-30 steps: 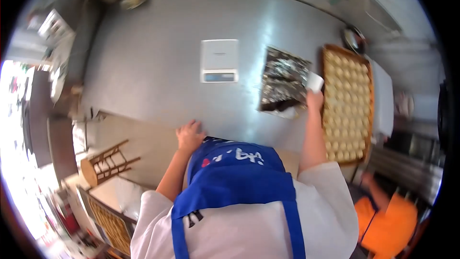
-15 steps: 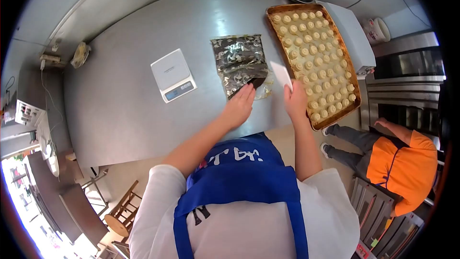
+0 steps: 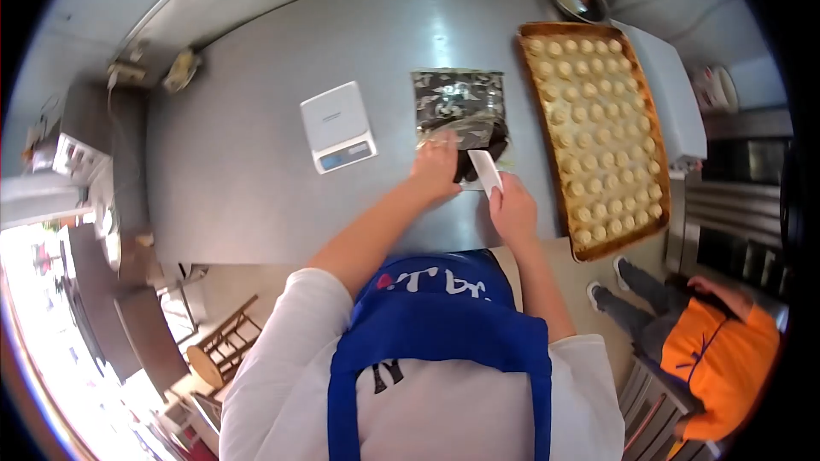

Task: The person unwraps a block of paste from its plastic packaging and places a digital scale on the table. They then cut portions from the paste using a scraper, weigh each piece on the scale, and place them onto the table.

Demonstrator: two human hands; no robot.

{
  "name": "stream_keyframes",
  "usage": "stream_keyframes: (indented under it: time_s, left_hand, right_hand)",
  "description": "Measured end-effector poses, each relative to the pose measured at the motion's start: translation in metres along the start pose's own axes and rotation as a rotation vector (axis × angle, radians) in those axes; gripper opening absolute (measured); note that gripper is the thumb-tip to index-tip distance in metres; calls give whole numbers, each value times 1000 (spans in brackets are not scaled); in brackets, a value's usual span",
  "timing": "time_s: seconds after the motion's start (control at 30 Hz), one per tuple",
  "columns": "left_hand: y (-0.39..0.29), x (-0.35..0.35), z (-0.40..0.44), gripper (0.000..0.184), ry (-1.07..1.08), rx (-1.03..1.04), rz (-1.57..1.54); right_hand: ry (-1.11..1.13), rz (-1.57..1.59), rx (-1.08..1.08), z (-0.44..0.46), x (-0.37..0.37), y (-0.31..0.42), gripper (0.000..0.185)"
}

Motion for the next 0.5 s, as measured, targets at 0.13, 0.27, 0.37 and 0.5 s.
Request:
stream_keyframes:
  time_s: [0.13, 0.27, 0.37, 0.5]
  left_hand:
    - [-6, -21, 0, 132, 68, -87, -52]
    - [-5, -21, 6, 137, 62, -104, 55]
    - [-1, -21, 13, 135, 82, -143, -23]
    - [4, -26, 19, 131, 185, -182, -1]
  right_hand:
    - [48, -26, 11, 16, 0, -4, 23]
    - [125, -29, 53, 22, -12, -29, 24]
    - [164, 20, 56, 23, -10, -44, 25]
    - [219, 84, 61, 37, -13, -55, 28]
Point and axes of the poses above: each hand's wrist, its own z-axis towards the middle knuckle, its own x-axis out of the palm, y = z × x, the point moved 6 cm from there along z, towards the middle knuckle, and after that the axes turned 15 degrees about x, right-handed, at the moved point
